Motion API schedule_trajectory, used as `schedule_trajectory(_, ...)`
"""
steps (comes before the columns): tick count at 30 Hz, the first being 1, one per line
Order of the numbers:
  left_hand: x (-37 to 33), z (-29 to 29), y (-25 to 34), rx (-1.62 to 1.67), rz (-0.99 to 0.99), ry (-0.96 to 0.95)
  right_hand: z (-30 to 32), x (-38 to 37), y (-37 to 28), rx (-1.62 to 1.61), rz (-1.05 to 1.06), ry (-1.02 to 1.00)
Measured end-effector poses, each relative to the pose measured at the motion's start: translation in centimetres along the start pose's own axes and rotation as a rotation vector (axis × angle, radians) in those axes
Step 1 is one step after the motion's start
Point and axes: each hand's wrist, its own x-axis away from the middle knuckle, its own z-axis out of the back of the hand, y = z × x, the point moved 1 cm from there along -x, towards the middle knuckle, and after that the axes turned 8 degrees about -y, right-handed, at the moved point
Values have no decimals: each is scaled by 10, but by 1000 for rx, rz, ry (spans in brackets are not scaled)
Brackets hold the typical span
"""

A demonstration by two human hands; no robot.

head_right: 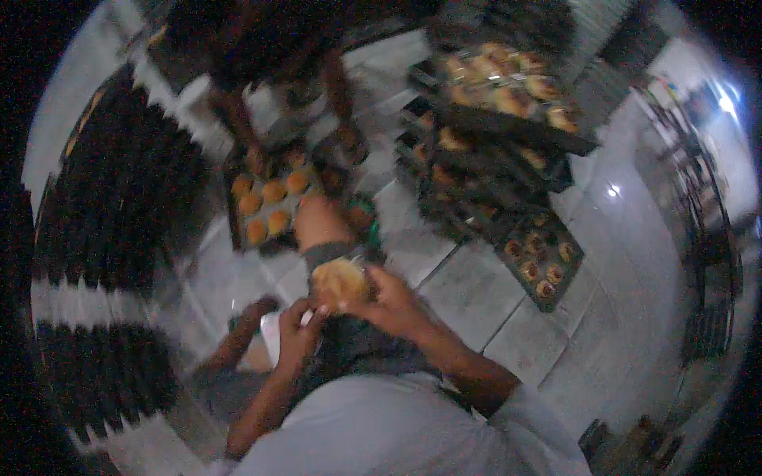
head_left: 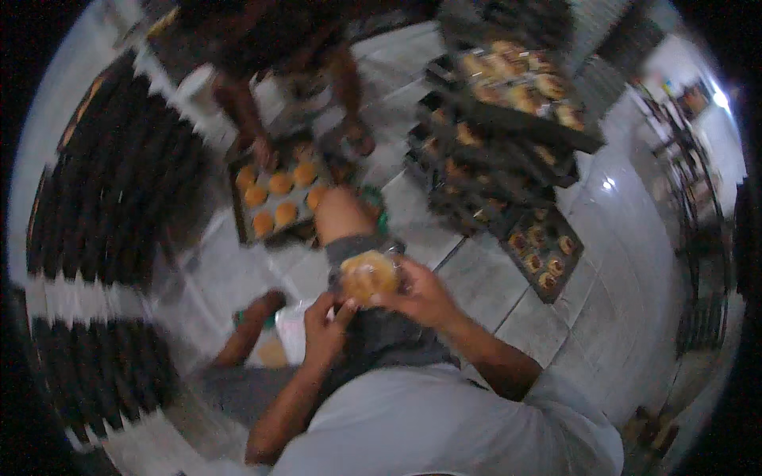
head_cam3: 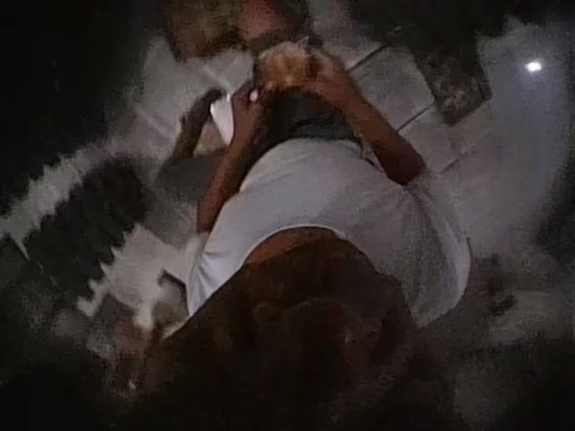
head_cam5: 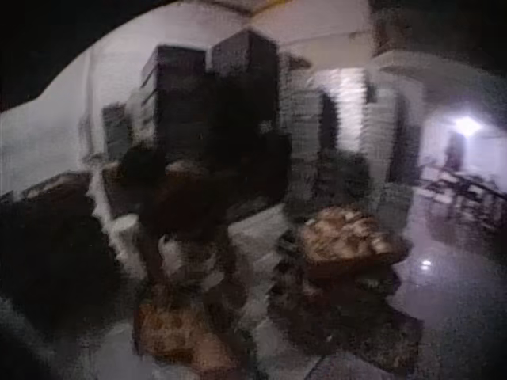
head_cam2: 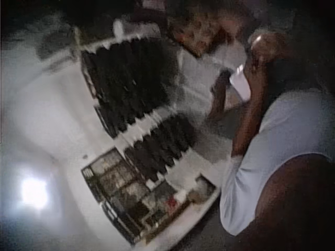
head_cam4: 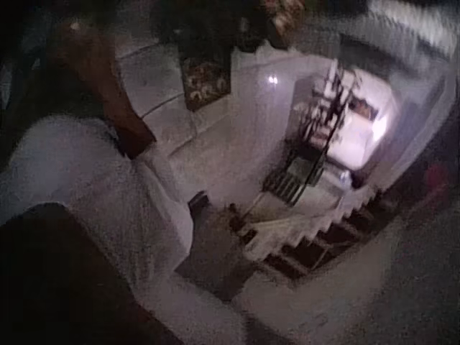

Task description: The person sits on the floor and repeatedly picks up round buns from a metal tray, places each into a clear plastic bag, and sets the packaged buns onto a nearby tray. The process continues with multiple buns handled one at a time.

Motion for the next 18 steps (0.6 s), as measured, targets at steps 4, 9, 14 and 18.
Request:
schedule_trajectory(4,2,19,-8,146,-117,140,-2,-18,-17,-296,-253,-38)
schedule_trajectory(9,-1,32,-17,121,-229,230,14,-73,-25,-39,-78,-28)
schedule_trajectory(14,58,78,-74,-354,-29,197,160,-141,-201,883,863,793)
schedule_trajectory(18,72,90,-142,-481,173,-117,313,-198,-284,1523,607,844)
